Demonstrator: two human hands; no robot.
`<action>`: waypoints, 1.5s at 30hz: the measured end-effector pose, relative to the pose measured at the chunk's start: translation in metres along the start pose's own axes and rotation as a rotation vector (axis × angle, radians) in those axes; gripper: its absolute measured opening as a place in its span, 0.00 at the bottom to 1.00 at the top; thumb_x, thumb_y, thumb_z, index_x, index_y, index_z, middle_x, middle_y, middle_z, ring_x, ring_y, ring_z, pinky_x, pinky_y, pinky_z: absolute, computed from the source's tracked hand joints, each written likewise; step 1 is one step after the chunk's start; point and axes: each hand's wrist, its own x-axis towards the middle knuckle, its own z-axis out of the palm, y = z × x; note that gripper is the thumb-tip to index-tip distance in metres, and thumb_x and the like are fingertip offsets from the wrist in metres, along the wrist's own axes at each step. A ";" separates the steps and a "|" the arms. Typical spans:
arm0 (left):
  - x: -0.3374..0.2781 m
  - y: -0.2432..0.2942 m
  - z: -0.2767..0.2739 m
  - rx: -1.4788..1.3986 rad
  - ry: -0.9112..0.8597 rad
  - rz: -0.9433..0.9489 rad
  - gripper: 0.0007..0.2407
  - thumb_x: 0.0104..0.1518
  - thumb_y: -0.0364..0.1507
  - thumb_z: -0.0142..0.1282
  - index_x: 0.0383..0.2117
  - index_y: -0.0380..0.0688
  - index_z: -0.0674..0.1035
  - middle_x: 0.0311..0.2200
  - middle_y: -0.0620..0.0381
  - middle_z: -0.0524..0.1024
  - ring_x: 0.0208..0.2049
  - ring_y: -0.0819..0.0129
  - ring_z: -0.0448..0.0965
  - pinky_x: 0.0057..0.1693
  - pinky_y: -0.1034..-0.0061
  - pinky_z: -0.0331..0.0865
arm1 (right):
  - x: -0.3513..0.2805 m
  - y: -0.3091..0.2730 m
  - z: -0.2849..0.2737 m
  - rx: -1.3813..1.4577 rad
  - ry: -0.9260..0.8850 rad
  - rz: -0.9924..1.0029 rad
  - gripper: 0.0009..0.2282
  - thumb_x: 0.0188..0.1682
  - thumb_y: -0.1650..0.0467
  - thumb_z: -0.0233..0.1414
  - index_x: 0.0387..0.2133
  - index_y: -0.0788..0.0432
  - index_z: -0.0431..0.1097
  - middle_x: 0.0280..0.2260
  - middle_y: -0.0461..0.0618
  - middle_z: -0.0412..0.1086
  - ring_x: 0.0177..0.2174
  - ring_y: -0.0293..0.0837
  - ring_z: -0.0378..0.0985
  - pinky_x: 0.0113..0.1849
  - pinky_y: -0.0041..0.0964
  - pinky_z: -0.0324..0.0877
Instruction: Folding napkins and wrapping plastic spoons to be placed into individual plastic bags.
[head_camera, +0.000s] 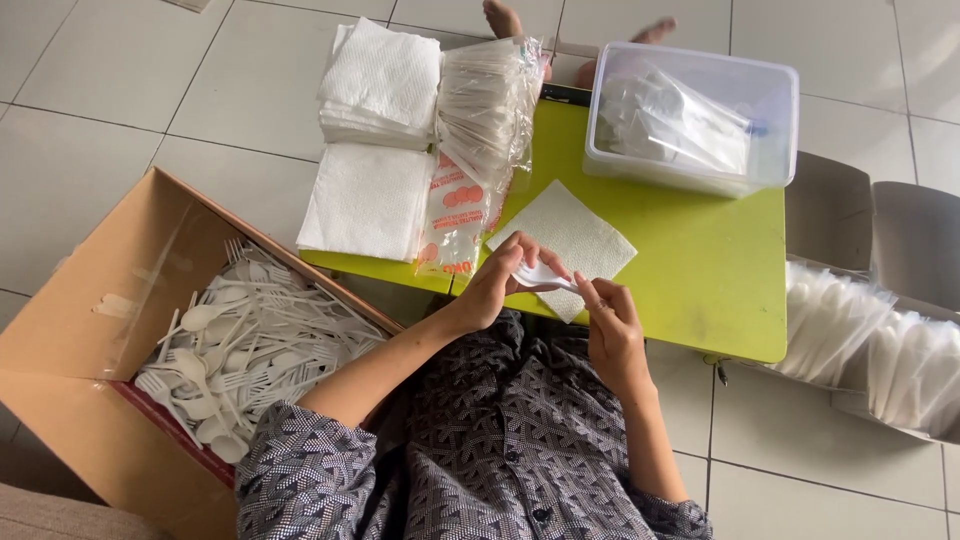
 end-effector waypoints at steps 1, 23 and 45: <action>0.000 -0.003 -0.002 -0.001 -0.003 0.000 0.16 0.69 0.46 0.29 0.36 0.48 0.62 0.47 0.37 0.74 0.53 0.54 0.76 0.56 0.65 0.75 | 0.001 -0.001 -0.003 -0.002 0.002 0.001 0.18 0.53 0.82 0.44 0.54 0.64 0.73 0.37 0.59 0.72 0.33 0.56 0.77 0.36 0.48 0.73; -0.002 0.024 0.005 0.555 0.034 0.047 0.09 0.67 0.25 0.46 0.51 0.38 0.71 0.43 0.35 0.78 0.44 0.47 0.82 0.50 0.59 0.80 | -0.013 0.018 -0.012 0.267 0.016 0.294 0.07 0.52 0.78 0.55 0.42 0.65 0.78 0.38 0.60 0.78 0.33 0.48 0.82 0.34 0.44 0.77; -0.004 -0.003 0.015 1.910 -0.118 0.977 0.04 0.61 0.29 0.56 0.29 0.46 0.79 0.29 0.61 0.74 0.33 0.67 0.81 0.52 0.60 0.77 | 0.016 0.004 -0.030 0.080 -0.171 0.209 0.04 0.52 0.72 0.58 0.36 0.58 0.80 0.30 0.50 0.77 0.31 0.52 0.79 0.38 0.45 0.69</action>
